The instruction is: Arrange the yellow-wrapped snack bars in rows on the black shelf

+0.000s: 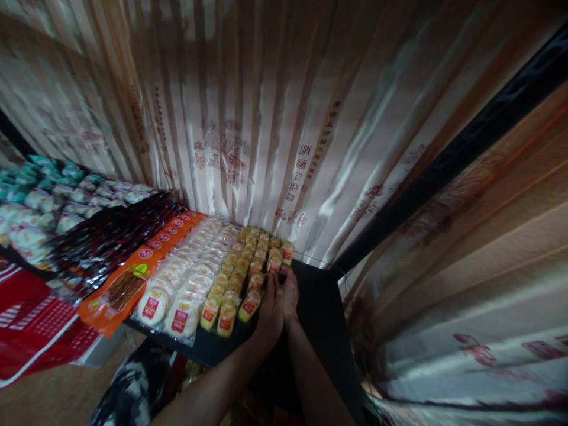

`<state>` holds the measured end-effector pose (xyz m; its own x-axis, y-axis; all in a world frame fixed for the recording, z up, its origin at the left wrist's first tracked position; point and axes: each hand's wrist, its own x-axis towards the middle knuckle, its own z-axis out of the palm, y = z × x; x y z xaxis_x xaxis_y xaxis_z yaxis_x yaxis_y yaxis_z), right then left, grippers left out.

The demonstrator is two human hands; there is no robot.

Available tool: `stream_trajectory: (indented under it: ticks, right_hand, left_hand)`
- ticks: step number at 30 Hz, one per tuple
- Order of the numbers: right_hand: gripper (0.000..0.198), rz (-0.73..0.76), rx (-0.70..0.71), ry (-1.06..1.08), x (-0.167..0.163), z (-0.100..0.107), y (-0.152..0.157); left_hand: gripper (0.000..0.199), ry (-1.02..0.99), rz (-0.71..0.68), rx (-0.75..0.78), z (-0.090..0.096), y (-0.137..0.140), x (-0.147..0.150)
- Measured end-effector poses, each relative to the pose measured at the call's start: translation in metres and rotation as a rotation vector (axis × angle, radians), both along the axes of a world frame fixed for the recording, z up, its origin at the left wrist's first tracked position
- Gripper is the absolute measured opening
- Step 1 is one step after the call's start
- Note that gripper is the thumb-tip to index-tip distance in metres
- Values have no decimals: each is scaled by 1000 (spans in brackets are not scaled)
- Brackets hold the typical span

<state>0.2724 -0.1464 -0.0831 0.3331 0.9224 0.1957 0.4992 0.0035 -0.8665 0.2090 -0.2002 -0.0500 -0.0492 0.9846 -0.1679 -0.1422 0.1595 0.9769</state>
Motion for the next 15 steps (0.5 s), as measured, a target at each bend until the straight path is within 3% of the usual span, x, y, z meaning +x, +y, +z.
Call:
stream_trajectory:
  ticks: [4,9,15]
  right_hand:
    - [43,20,-13,15,-1,-2,1]
    - [44,24,16,65,-4,-6,4]
    - [39,-59,68,53,-9,-8,3]
  left_hand:
    - [44,-24,7,-9,2,-4,-1]
    - [50,117,20,-16,2,-1,-5]
    - [51,142,97,-106,7,9,-15]
